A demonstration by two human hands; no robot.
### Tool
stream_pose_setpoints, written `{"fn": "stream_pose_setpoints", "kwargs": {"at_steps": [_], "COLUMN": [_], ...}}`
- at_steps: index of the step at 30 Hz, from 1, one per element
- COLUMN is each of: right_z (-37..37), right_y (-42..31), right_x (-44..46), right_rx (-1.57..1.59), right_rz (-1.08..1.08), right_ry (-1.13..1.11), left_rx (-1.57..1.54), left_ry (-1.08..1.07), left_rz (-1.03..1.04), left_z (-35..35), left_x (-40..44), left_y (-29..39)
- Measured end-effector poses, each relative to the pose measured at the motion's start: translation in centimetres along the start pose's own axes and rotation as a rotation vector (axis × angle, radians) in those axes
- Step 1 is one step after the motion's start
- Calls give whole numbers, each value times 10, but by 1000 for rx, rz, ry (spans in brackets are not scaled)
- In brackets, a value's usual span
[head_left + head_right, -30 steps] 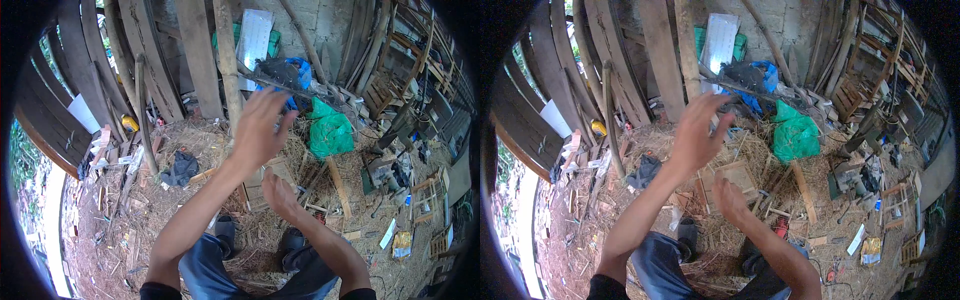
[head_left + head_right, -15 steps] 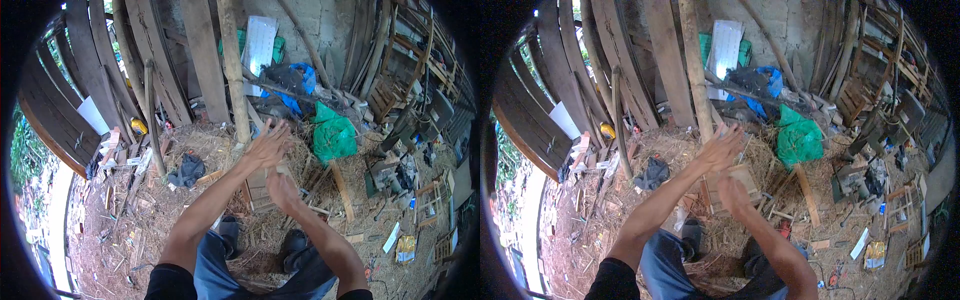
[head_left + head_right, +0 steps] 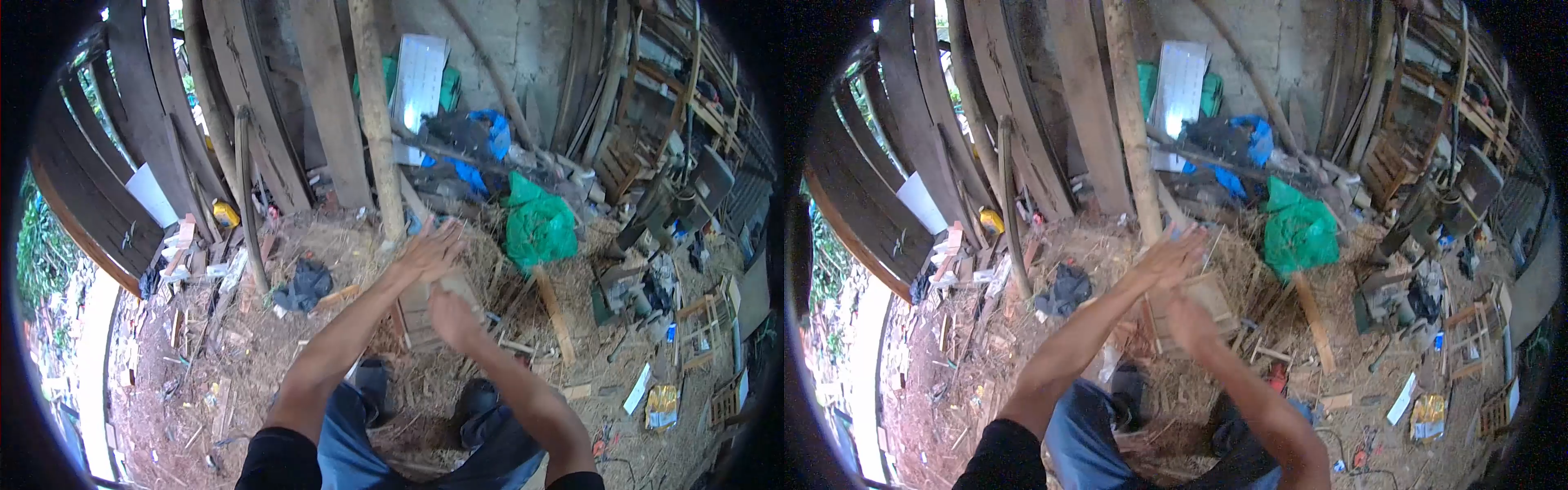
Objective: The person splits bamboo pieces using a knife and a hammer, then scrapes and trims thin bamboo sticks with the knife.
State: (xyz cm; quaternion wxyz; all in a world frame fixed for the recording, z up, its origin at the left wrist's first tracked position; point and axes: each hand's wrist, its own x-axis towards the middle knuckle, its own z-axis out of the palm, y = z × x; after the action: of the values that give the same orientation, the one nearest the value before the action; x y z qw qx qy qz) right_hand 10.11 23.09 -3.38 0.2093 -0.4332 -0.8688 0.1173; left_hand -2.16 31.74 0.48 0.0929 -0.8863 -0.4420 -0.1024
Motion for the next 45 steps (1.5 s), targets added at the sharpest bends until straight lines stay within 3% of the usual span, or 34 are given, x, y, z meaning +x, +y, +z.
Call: {"fn": "stream_pose_setpoints", "kwargs": {"at_steps": [2, 5, 6, 8, 12, 15, 18, 20, 21, 23, 26, 30, 32, 36, 39, 42, 43, 45], "right_z": [5, -1, -3, -3, 0, -6, -8, 3, 5, 10, 37, 48, 51, 63, 87, 69, 83, 102], "right_y": [-10, -8, -6, -8, 3, -2, -3, 5, 8, 10, 15, -2, 1, 16, 33, 11, 21, 23], "right_x": [-5, -3, -3, -2, 0, -4, -3, -4, -7, -9, -11, -20, -20, -11, -11, -7, -7, -8], "right_rx": [44, 108, 102, 138, 288, 261, 18, 61, 60, 36, 23, 31, 69, 107, -78, -175, -466, -748], "right_rz": [157, 211, 209, 204, 135, 155, 274, 268, 277, 266, 152, 273, 269, 274, 44, 61, -120, -299], "right_ry": [-86, -135, -135, -161, -238, -225, -273, -240, -248, -225, -283, -226, -124, -189, -82, -202, -224, -242], "left_rx": [-483, -596, -597, -309, -162, -201, -62, -338, -348, -726, -652, -775, -591, -693, -698, -730, -740, -749], "left_ry": [176, 159, 165, -4, -138, -48, 101, 333, 328, 193, 315, 315, 377, 426, 399, 459, 427, 385], "left_rz": [-101, -156, -156, -168, -156, -149, -66, -300, -301, -373, -251, -372, -467, -450, -470, -490, -514, -534], "left_z": [-18, -68, -63, -37, 1, 16, 28, 9, -1, -19, 0, 13, 14, 24, 25, 20, 19, 21], "left_x": [-3, 10, 8, -5, -31, -33, -40, -50, -56, -74, -91, -97, -102, -102, -99, -101, -101, -106], "left_y": [16, 4, 2, -9, -21, -23, -25, -14, -3, 16, 39, 43, 48, 38, 36, 34, 32, 29]}}
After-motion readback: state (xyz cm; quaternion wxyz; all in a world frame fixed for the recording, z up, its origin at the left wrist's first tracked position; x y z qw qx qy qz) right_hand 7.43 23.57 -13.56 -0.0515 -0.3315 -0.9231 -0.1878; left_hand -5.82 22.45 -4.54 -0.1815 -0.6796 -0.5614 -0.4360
